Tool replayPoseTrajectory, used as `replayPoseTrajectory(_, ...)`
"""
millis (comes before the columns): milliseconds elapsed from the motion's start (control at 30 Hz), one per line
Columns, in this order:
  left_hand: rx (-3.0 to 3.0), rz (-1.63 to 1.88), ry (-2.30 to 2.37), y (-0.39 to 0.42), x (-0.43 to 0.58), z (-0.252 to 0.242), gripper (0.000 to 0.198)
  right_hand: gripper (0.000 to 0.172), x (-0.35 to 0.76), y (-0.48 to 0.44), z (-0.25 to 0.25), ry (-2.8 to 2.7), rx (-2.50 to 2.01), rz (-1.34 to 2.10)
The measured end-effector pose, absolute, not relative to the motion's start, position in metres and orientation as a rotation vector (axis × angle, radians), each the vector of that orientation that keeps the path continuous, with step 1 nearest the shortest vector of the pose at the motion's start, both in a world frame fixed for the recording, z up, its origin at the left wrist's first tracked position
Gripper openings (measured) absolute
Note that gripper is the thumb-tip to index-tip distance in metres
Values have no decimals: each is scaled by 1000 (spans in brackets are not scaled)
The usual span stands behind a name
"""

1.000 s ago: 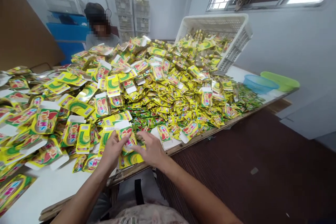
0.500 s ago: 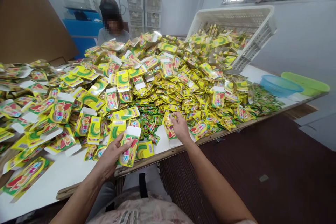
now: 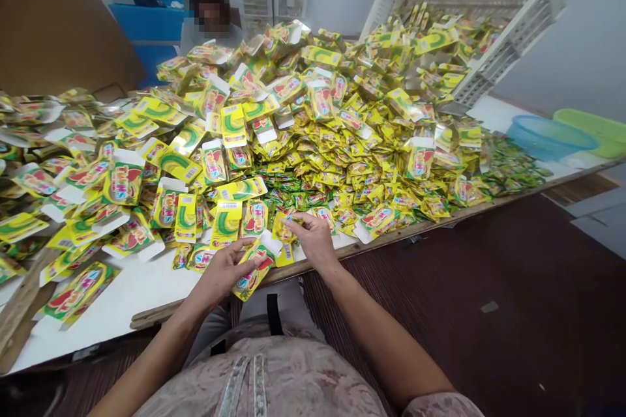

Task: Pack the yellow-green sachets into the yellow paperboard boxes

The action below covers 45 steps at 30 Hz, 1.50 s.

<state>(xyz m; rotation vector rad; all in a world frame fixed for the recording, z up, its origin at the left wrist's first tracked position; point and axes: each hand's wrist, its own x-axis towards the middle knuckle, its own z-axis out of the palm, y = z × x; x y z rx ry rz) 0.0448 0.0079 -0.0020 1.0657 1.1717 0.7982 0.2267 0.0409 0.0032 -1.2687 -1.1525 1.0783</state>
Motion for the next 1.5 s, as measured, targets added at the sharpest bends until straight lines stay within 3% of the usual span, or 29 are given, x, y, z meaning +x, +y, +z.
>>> replayPoseTrajectory(233,978,898,1150,3,35,-7,68,27,218,20,6,-1390,-1339,1112)
replayPoseTrajectory(467,1134,734,1078,-8,37,-10,47,29,232,-5,-2,-1499,-1380,1380)
replayPoseTrajectory(567,1001,734,1059,-8,43,-7,48,29,236,-8,-5,-1493,-1413,1366)
replayPoseTrajectory(800,720,877,1192,3,43,5,55,21,257,35,-7,-1888,-1564,844)
replayPoseTrajectory(900,677,903,1228,6,40,8,56,47,263,56,-16,-2371,-1432,678)
replayPoseTrajectory(967,675,909,1231,6,38,8,57,53,265,63,-23,-2521,-1404,613)
replayPoseTrajectory(1100,749,912,1241,8,36,2,55,37,270,63,-29,-2237,-1558,594)
replayPoseTrajectory(1267,908,885,1330,12,39,0,55,29,267,49,-9,-1651,-1331,1057)
replayPoseTrajectory(1500,1100,822,1160,8,40,10,46,13,254,37,35,-2026,-1209,1199)
